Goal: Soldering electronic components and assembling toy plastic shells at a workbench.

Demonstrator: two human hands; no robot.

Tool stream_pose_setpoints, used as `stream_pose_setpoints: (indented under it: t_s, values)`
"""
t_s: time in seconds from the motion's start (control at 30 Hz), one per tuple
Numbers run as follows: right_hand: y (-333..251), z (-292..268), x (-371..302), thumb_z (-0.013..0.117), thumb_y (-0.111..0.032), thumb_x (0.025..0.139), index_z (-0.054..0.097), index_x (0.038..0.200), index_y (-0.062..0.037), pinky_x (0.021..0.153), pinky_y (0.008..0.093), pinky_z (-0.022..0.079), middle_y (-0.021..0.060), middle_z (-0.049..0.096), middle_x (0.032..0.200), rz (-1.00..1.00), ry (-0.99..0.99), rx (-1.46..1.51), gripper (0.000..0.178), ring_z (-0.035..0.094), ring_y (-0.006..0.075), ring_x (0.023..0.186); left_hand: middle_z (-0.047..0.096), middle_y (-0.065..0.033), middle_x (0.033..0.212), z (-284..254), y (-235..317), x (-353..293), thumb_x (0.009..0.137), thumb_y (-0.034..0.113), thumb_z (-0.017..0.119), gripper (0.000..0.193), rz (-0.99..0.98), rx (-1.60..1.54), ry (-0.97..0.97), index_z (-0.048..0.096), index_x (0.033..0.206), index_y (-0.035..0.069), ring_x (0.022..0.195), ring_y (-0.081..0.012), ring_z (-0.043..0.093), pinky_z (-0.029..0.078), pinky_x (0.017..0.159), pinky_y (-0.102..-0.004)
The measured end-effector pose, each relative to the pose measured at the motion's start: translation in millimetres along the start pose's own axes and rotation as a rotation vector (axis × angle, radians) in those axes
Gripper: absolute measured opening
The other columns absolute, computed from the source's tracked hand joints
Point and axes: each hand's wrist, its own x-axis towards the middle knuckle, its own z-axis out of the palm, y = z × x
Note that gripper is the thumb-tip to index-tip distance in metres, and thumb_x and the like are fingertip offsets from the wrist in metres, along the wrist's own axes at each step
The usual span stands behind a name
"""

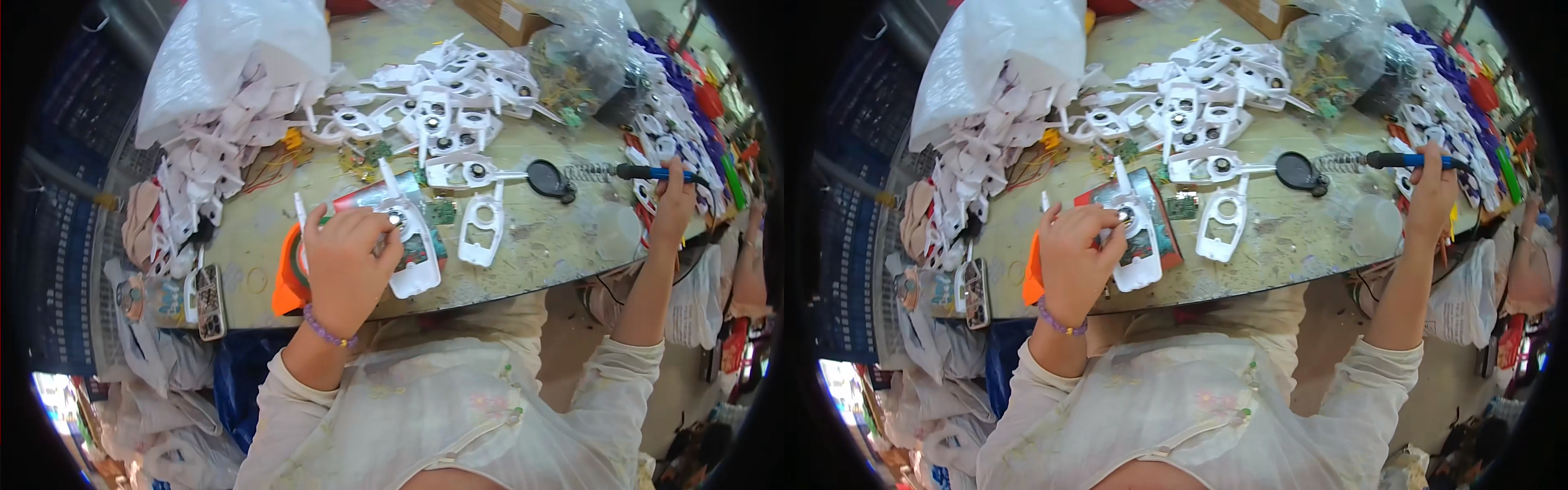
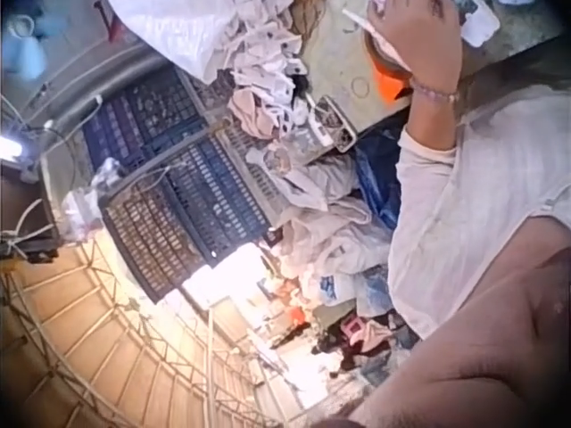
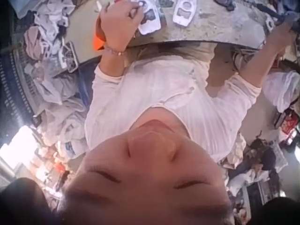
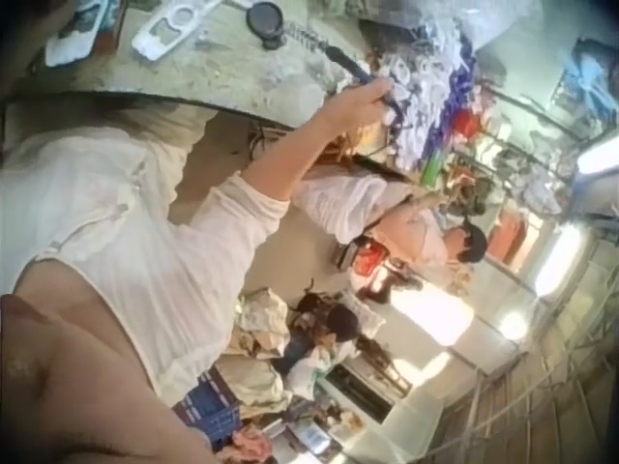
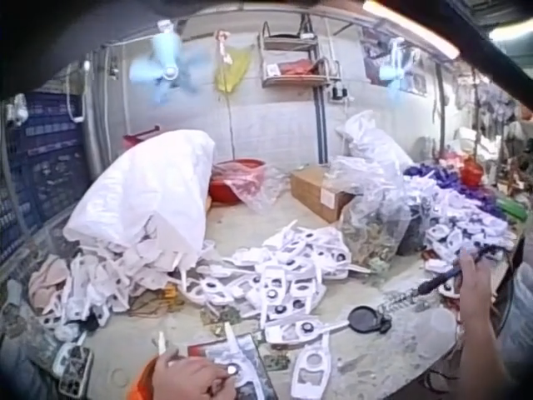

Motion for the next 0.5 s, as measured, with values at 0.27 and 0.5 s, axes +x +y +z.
stream_pose_setpoints:
  t_s: [0.27,0.5]
  values:
    - [35,47,-88,0.059,-0.023,0.092,0.050,0.112,-0.0013,0.059,0.0192,0.035,-0.0016,0.048,0.080,0.085,0.094,-0.001,0.032,0.042,0.0047,0.068,0.064,-0.0004,0.078,-2,-3,-1,0.074,0.012,0.065,0.004,-0.020,0.016,-0.012,0.062,0.074,0.011,0.082,-0.0191,0.060,0.033,0.096,-0.0475]
    - [-58,92,-222,0.062,-0.019,0.088,0.052,0.123,-0.0028,0.058,0.0270,0.046,0.0065,0.060,0.076,-0.056,-1.132,0.260,0.040,0.057,0.0116,0.063,0.065,-0.0056,0.086,-15,-2,-3,0.073,0.012,0.069,0.015,-0.049,-0.234,0.085,0.063,0.086,0.009,0.082,-0.0241,0.059,0.041,0.083,-0.0415]
